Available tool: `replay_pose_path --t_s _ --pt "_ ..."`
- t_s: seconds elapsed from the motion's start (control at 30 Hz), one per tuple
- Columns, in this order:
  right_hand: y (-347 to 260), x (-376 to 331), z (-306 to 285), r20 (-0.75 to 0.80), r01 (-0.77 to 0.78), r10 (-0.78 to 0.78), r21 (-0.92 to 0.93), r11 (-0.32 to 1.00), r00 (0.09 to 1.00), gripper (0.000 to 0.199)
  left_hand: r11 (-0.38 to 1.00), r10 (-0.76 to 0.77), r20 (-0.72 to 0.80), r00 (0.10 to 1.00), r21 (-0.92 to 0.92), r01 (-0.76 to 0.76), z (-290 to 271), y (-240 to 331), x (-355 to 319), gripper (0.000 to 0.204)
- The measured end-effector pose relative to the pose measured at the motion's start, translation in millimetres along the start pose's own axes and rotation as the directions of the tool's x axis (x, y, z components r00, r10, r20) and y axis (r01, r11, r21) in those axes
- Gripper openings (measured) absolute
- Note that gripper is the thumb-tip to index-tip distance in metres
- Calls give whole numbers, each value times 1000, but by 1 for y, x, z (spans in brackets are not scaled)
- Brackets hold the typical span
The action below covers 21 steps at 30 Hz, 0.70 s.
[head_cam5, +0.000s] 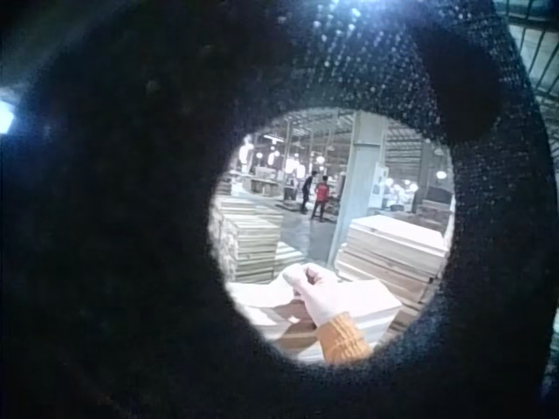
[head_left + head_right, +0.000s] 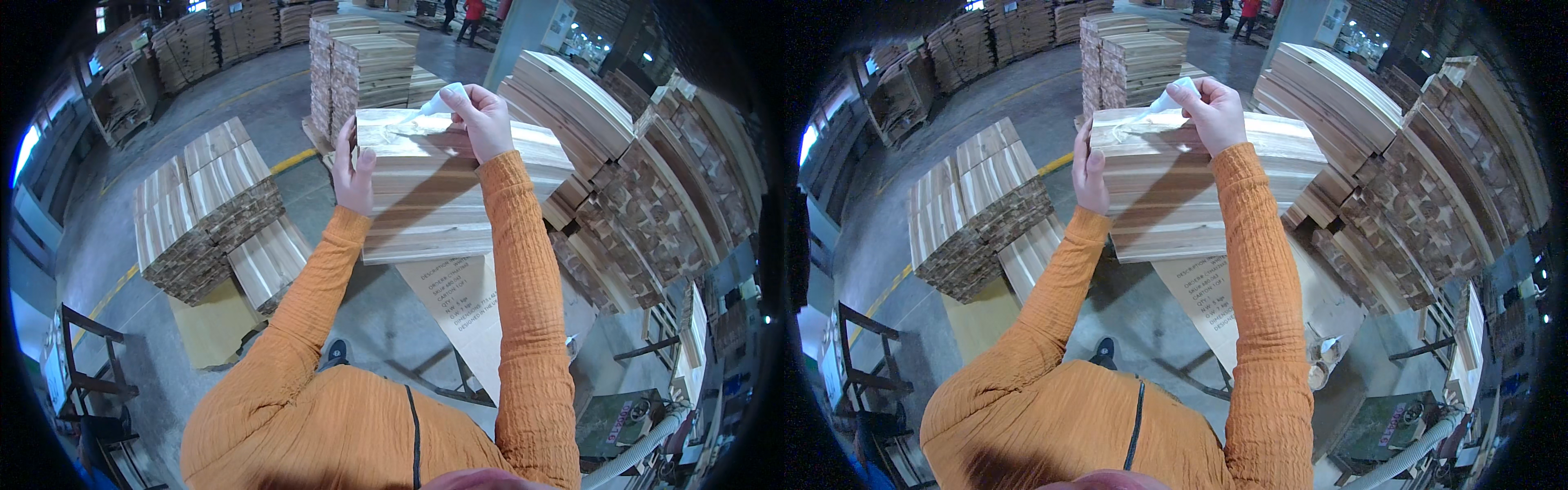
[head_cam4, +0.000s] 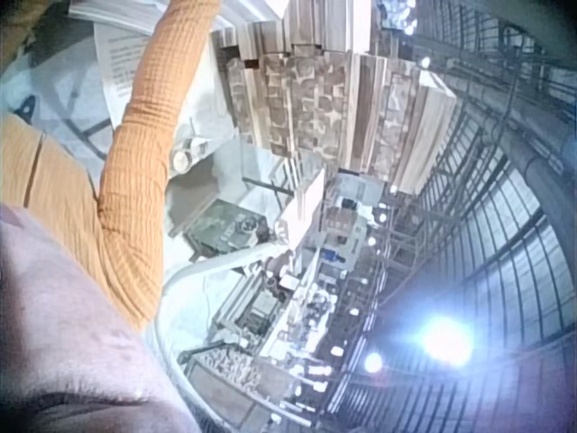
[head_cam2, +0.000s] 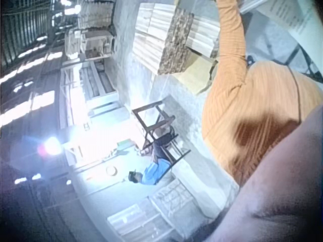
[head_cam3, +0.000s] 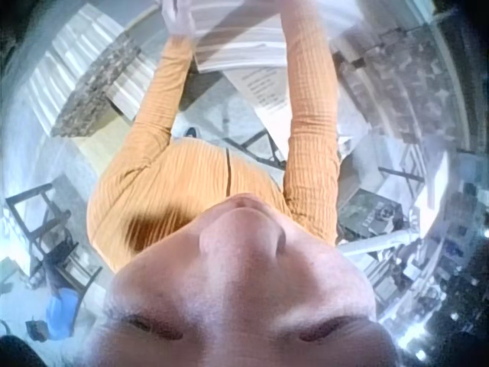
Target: The person applies glue from a small white bottle to the edges of wooden planks in a warehouse. They handle each plank individually, apply glue, and place it on a stack. The process is repeated for multiple planks.
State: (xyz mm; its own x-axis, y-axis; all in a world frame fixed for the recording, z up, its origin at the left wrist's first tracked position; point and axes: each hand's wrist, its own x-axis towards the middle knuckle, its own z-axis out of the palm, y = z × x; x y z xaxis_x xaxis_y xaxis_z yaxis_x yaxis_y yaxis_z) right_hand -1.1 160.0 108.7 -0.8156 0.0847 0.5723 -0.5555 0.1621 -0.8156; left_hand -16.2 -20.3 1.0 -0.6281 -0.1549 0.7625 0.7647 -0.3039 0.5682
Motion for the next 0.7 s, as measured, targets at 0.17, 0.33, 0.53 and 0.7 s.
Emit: replay_pose_path --t_s 0.17,0.33,0.53,0.7 --pt "3 1 1 4 15 -15 -57 998 1000 31 1000 -8 -5 1000 21 8 -1 0 0 72" --pt "3 1 -1 5 16 -15 -73 997 1000 31 1000 7 -1 1000 26 -7 -1 0 0 72" --pt "0 -1 0 0 20 -20 -84 996 1000 31 1000 2 -2 1000 15 -2 1 2 -1 72" --pt "-1 -2 -1 -3 27 -27 -83 996 1000 31 999 1 -7 1000 46 0 1 4 -1 74"
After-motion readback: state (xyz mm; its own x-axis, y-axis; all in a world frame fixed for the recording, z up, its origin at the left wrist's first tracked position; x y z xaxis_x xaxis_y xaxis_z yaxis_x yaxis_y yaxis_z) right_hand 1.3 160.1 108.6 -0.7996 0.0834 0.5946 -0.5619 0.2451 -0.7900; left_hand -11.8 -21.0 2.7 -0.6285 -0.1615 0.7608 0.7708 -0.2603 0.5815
